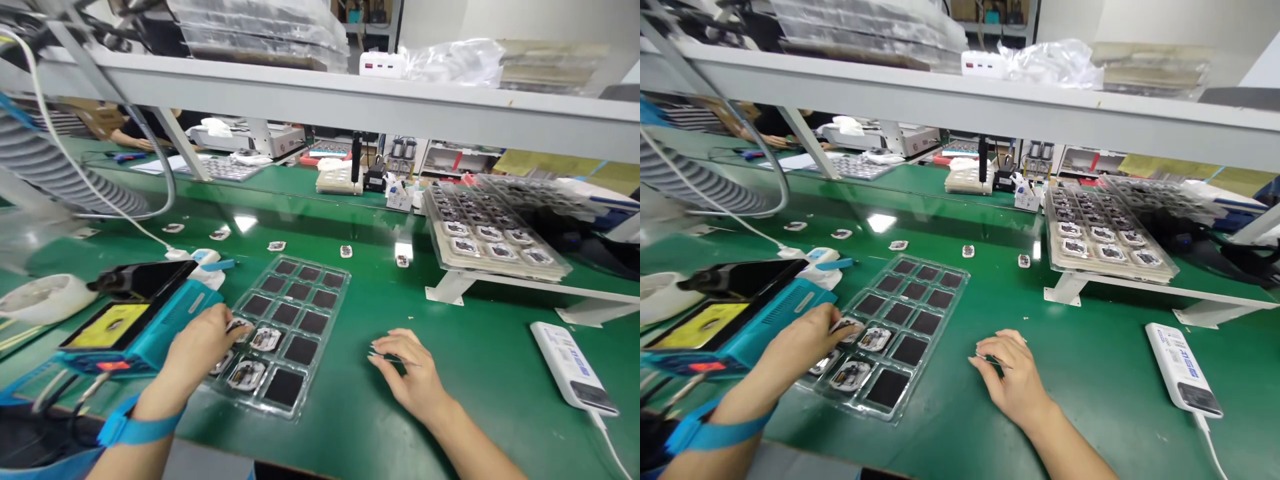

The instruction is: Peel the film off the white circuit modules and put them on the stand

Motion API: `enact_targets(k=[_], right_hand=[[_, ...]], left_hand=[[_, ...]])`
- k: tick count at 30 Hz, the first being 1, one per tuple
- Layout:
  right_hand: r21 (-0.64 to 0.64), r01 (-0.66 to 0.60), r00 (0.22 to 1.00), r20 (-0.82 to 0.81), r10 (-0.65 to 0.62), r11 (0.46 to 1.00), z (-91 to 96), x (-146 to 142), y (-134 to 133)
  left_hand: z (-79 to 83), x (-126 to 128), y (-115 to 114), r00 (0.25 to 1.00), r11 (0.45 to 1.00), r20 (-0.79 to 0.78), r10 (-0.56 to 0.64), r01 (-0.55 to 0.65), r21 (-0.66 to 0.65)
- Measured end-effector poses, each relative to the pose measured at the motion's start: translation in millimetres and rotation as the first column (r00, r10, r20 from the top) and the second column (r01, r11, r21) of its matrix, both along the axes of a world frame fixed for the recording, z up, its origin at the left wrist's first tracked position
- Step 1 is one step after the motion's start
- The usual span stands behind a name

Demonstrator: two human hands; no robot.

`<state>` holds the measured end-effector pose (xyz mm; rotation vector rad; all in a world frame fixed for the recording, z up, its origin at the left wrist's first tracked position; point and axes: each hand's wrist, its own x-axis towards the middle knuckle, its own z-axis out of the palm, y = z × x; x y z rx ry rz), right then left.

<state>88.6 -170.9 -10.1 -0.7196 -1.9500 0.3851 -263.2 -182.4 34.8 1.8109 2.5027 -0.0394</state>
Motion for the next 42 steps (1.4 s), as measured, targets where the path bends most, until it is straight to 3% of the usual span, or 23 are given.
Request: enact_targets(k=[3,6,8,10,14,16,19,22,25,31,37,42], right_hand=[[0.0,0.016,1.0,-0.014,-0.016,1.0,1.8,1,3],[-0.003,0.064,0.995,-0.079,-0.064,0.998,4.3,3,6],[-0.044,0.112,0.982,-0.151,-0.118,0.993,6.3,4,8],[-0.138,0.157,0.954,-0.236,-0.187,0.978,8.1,7,9],[-0.405,0.128,0.836,-0.446,-0.318,0.905,9.9,11,15],[-0.477,0.062,0.75,-0.557,-0.356,0.877,9.7,13,19],[-0.526,-0.021,0.666,-0.641,-0.381,0.85,8.6,13,24],[-0.601,-0.092,0.673,-0.625,-0.395,0.794,7.7,10,24],[-0.644,-0.097,0.717,-0.574,-0.396,0.759,7.1,6,19],[-0.646,-0.012,0.78,-0.484,-0.397,0.764,5.8,3,16],[-0.654,-0.052,0.797,-0.482,-0.363,0.754,6.9,3,18],[-0.621,-0.096,0.79,-0.523,-0.32,0.778,5.8,3,16]], left_hand=[[10.7,10,0,0.998,0.999,0.06,0.016,-0.019,0.045],[24.7,34,6,0.936,0.98,0.348,-0.059,-0.011,0.198],[32.8,60,14,0.785,0.979,0.603,-0.14,0.019,0.203],[36.9,91,25,0.567,0.986,0.807,-0.166,0.084,0.144],[29.9,152,42,0.126,0.981,0.991,-0.034,0.194,0.009],[20.6,174,45,-0.013,0.969,0.999,0.051,0.242,-0.047],[5.6,192,44,-0.141,0.96,0.98,0.14,0.261,-0.1],[-4.6,197,38,-0.187,0.963,0.966,0.178,0.236,-0.131],[-7.8,195,33,-0.174,0.972,0.973,0.15,0.204,-0.113],[-5.1,194,27,-0.176,0.976,0.978,0.112,0.205,-0.075],[-4.5,196,24,-0.212,0.983,0.971,0.108,0.167,-0.073],[-7.2,196,24,-0.202,0.987,0.976,0.08,0.156,-0.048]])
